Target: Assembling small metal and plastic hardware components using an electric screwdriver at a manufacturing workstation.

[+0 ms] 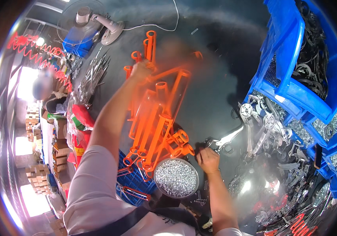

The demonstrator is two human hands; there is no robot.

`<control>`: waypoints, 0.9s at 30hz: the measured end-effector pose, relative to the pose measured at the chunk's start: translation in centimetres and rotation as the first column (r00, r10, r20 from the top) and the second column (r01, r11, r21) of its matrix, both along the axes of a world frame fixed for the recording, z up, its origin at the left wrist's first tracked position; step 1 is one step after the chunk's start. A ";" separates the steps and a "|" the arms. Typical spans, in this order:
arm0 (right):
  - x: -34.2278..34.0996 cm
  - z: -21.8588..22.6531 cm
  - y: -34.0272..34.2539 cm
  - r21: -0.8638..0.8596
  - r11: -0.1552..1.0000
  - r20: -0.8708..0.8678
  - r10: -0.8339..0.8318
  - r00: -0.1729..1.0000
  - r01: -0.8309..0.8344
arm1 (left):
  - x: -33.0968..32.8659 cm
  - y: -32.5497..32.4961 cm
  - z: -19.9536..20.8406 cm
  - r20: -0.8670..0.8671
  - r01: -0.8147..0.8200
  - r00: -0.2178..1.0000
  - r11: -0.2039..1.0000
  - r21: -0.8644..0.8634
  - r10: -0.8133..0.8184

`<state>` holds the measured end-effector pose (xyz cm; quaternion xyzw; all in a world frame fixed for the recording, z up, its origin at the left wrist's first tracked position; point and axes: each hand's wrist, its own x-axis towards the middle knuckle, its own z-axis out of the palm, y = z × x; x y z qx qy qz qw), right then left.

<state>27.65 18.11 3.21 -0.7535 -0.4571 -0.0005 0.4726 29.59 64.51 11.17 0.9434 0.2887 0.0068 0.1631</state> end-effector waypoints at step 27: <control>0.7 -0.4 -1.5 -0.035 0.997 0.048 -0.073 0.996 0.074 | -23.0 -26.3 7.6 -0.051 0.147 0.986 0.966 -0.211 -0.161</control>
